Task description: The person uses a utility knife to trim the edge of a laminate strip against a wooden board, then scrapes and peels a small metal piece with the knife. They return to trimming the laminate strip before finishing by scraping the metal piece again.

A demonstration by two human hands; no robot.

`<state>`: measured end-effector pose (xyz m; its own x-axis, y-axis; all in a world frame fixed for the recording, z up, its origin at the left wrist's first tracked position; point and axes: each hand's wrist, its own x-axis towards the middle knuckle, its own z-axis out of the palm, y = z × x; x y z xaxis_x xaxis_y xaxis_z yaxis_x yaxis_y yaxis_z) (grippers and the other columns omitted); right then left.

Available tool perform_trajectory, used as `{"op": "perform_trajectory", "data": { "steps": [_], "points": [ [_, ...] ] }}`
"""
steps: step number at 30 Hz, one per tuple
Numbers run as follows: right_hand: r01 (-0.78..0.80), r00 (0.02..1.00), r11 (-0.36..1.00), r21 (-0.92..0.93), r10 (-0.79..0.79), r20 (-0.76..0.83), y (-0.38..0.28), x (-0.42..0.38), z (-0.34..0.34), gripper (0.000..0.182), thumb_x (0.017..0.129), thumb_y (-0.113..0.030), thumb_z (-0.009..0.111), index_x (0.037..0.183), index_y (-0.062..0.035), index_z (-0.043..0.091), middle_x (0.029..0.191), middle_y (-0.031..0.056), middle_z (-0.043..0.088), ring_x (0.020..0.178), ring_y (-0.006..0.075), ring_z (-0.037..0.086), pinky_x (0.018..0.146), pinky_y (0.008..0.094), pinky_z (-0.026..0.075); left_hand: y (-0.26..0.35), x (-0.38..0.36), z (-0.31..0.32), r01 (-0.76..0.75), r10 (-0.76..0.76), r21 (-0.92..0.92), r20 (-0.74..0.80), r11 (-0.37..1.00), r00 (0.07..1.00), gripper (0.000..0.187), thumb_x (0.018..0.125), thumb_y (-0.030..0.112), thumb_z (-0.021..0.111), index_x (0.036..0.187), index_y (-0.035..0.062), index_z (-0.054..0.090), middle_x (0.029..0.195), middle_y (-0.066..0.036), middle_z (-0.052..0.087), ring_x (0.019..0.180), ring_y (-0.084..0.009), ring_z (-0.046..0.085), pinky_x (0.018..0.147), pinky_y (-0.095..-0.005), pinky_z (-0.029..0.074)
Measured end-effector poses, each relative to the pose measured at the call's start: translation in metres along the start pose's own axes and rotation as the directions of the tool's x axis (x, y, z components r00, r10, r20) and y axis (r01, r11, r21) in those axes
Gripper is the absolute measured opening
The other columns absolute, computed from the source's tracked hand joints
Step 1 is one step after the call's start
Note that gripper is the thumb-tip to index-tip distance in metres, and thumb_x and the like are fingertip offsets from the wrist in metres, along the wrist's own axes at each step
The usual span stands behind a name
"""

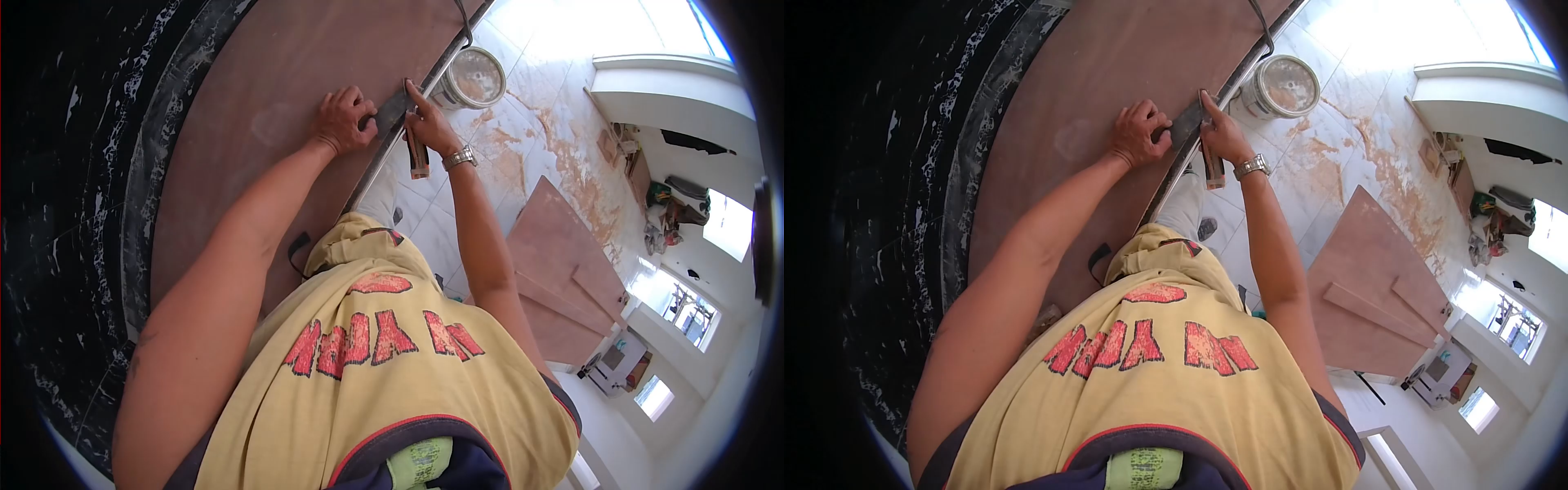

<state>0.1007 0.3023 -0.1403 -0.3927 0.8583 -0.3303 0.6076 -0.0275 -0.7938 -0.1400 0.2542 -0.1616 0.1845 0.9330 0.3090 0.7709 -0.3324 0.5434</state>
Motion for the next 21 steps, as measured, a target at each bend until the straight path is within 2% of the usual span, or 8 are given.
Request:
{"op": "perform_trajectory", "data": {
  "steps": [4,7,10,13,16,18,21],
  "points": [
    [-0.032,0.986,0.999,-0.039,0.025,-0.167,0.000,-0.011,0.016,0.063,0.099,-0.010,0.058,0.162,-0.0147,0.048,0.085,0.0112,0.071,0.077,0.0201,0.071,0.077,0.0366,0.058,0.004,0.000,-0.004,0.030,-0.030,0.001,0.023,1.000,0.999,0.016,0.076,0.027,0.075,0.091,0.0209,0.072,0.099,-0.002,0.059,0.100,-0.0248,0.064,0.087,-0.0438,0.049],
    [0.041,0.944,0.994,-0.103,-0.072,-0.322,0.004,-0.013,0.028,0.059,0.099,-0.009,0.059,0.157,-0.0170,0.056,0.092,0.0165,0.073,0.084,0.0245,0.073,0.082,0.0384,0.057,0.001,-0.001,-0.002,0.030,-0.030,-0.006,0.026,1.000,0.999,0.016,0.076,0.027,0.075,0.091,0.0211,0.072,0.099,-0.003,0.059,0.101,-0.0249,0.064,0.088,-0.0441,0.049],
    [0.079,0.913,0.988,-0.136,-0.126,-0.387,0.005,-0.012,0.032,0.055,0.098,-0.007,0.061,0.153,-0.0188,0.061,0.101,0.0180,0.070,0.092,0.0287,0.070,0.088,0.0406,0.054,0.000,0.000,-0.001,0.014,-0.014,-0.002,0.016,1.000,1.000,0.016,0.076,0.027,0.075,0.091,0.0211,0.072,0.099,-0.003,0.059,0.101,-0.0249,0.064,0.087,-0.0442,0.049],
    [-0.041,0.931,0.987,-0.157,-0.019,-0.364,-0.003,-0.016,0.032,0.054,0.099,-0.006,0.062,0.151,-0.0186,0.062,0.105,0.0174,0.065,0.097,0.0319,0.066,0.092,0.0428,0.052,0.000,0.000,0.000,0.003,-0.004,0.009,0.007,1.000,1.000,0.017,0.076,0.027,0.075,0.091,0.0209,0.072,0.099,-0.003,0.059,0.101,-0.0249,0.064,0.087,-0.0442,0.049],
    [-0.015,0.895,0.971,-0.237,-0.093,-0.437,-0.006,-0.018,0.040,0.052,0.099,-0.009,0.063,0.150,-0.0192,0.063,0.105,0.0166,0.062,0.097,0.0364,0.066,0.087,0.0464,0.054,0.000,0.000,0.000,0.003,-0.003,0.013,0.009,1.000,1.000,0.017,0.076,0.028,0.075,0.091,0.0204,0.072,0.099,-0.003,0.059,0.100,-0.0250,0.064,0.087,-0.0445,0.049],
    [-0.046,0.911,0.968,-0.245,-0.061,-0.409,-0.012,-0.033,0.049,0.051,0.099,-0.009,0.063,0.149,-0.0197,0.064,0.105,0.0159,0.062,0.096,0.0352,0.067,0.086,0.0461,0.054,0.000,0.000,-0.001,-0.003,0.003,0.003,-0.001,1.000,1.000,0.017,0.076,0.028,0.075,0.091,0.0199,0.072,0.099,-0.003,0.059,0.100,-0.0251,0.064,0.086,-0.0447,0.049],
    [-0.070,0.909,0.963,-0.261,-0.046,-0.414,-0.011,-0.044,0.061,0.054,0.097,-0.009,0.064,0.150,-0.0198,0.064,0.106,0.0140,0.063,0.094,0.0331,0.068,0.084,0.0452,0.056,0.000,0.000,-0.002,0.053,-0.053,0.010,0.080,0.999,0.995,0.017,0.077,0.030,0.074,0.091,0.0211,0.073,0.101,-0.004,0.060,0.103,-0.0251,0.063,0.088,-0.0447,0.048]
  ]
}}
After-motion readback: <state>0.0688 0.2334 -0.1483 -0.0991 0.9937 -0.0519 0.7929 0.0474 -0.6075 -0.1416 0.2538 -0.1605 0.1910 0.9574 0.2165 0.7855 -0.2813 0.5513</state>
